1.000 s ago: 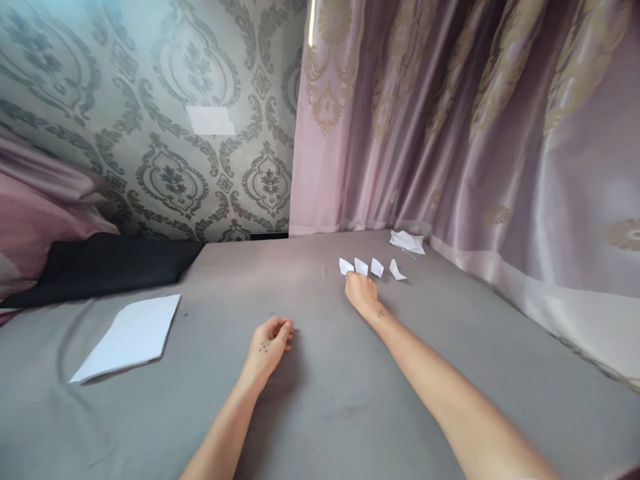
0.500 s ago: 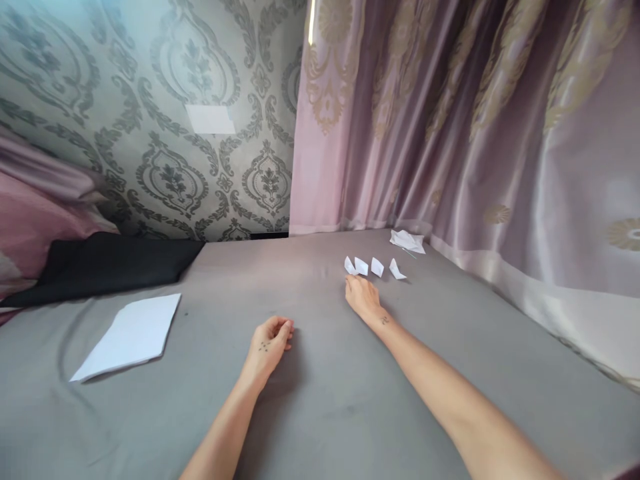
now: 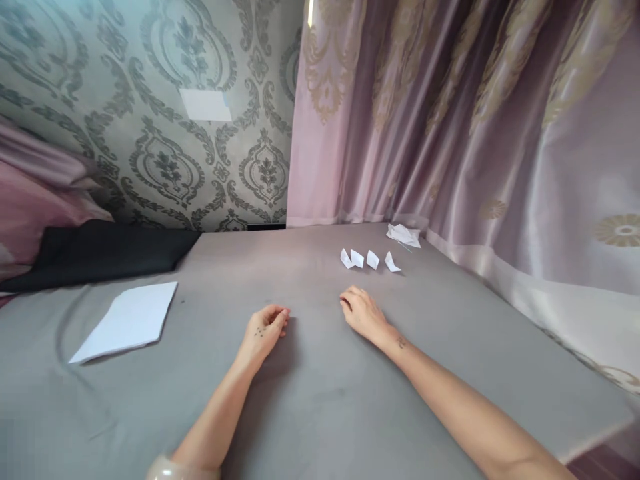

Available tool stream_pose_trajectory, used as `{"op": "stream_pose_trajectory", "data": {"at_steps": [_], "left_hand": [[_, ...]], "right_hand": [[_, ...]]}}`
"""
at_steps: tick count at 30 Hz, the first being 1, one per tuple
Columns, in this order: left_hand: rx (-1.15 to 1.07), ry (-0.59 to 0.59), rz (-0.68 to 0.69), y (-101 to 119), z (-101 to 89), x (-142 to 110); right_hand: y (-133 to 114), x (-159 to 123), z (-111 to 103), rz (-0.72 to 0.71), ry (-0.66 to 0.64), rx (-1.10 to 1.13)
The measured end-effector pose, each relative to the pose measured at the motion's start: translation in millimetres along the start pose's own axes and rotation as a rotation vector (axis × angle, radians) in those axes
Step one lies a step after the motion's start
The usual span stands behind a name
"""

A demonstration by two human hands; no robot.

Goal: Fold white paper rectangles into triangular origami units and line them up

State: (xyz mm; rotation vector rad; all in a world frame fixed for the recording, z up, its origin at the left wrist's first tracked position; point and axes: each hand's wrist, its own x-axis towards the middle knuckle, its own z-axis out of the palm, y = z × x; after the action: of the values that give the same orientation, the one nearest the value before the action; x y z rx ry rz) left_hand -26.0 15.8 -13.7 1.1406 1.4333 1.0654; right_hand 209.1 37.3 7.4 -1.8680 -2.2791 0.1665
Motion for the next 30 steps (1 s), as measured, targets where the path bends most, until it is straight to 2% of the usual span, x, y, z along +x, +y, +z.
{"op": "stream_pose_trajectory", "data": {"at_steps": [8,13,17,21,24,26,30], "left_hand": [[0.092,-0.010,0.085,-3.2,-1.6,0.2],[0.197,0.007,0.145,-10.9,0.9,1.2],[0.357,0.014,0.205,-5.0,1.8,-0.3],[0.488,-0.058,0.229,6.7,-7.7,-3.5],[0.552,-0.090,0.209,12.1,-29.1,-8.3],[0.589,-0.038,0.190,14.7,-53.7,-10.2],[0.678,0.248,0.112,21.4,-126.8,-6.3]], "right_hand": [[-19.9,-28.2,3.7,-0.069,0.002,-0.008],[-35.5,-42.2,18.2,-0.099,0.076,-0.030],[-29.6,-43.6,31.4,-0.139,0.179,-0.030],[-19.7,-37.3,39.1,-0.219,0.281,-0.060],[-17.1,-35.9,40.8,-0.243,0.312,-0.055],[-17.1,-36.0,41.1,-0.251,0.326,-0.051],[-17.8,-35.8,42.2,-0.249,0.352,-0.044]]}}
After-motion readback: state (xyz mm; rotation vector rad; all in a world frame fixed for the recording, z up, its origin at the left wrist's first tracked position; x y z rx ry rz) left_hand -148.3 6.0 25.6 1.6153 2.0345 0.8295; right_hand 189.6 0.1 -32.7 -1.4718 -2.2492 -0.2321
